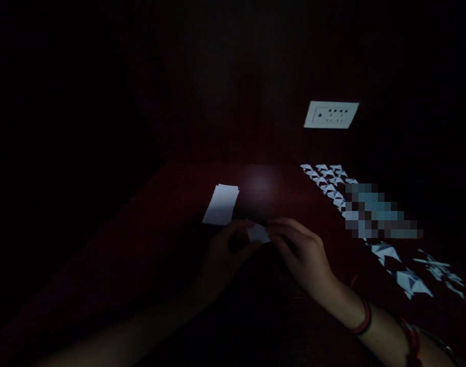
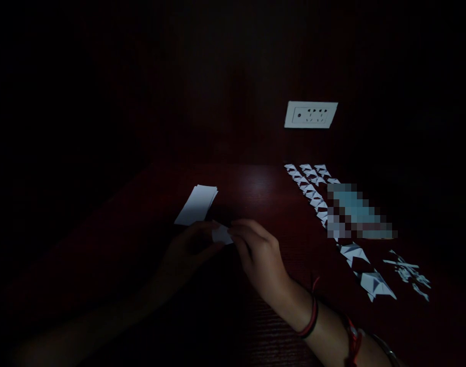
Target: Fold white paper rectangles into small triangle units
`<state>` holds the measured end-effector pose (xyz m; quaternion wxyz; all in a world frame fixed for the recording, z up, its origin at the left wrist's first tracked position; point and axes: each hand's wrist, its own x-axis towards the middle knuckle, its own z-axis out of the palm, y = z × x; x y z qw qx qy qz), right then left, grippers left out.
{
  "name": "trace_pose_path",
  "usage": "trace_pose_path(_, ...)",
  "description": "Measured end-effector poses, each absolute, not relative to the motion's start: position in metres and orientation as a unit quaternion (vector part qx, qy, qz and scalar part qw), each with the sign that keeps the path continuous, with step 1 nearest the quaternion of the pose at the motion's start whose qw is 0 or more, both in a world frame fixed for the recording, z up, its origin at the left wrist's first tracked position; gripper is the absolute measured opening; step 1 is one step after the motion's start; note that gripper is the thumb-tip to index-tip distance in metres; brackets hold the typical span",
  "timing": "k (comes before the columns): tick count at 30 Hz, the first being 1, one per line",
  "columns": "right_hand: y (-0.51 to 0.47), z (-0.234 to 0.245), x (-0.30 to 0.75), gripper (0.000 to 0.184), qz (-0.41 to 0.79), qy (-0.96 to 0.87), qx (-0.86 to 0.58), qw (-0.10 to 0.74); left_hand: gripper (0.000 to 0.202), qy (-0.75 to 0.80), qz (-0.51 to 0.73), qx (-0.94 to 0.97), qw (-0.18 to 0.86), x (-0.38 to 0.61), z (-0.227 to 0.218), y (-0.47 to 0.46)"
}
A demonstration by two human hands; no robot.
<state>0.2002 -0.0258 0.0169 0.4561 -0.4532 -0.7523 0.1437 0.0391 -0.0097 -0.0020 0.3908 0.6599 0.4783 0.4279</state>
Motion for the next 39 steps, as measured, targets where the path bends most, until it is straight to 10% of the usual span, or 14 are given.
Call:
trace_pose_path(10,-0.027,0.017,0.202,0.023,0.116,-0.754,-0.464,0.45,0.024,0.453,0.428,0.639,0.451,0.039,-0.004,-0.005)
trace_pose_path(21,-0.025,0.024,0.21,0.024,0.123,-0.757,-0.454,0.453,0.038,0.5,0.38,0.767,0.128,0.036,-0.002,-0.011)
trace_pose_path(39,-0.025,0.029,0.216,0.014,0.127,-0.755,-0.46,0.449,0.019,0.408,0.34,0.846,0.052,0.031,-0.004,-0.005)
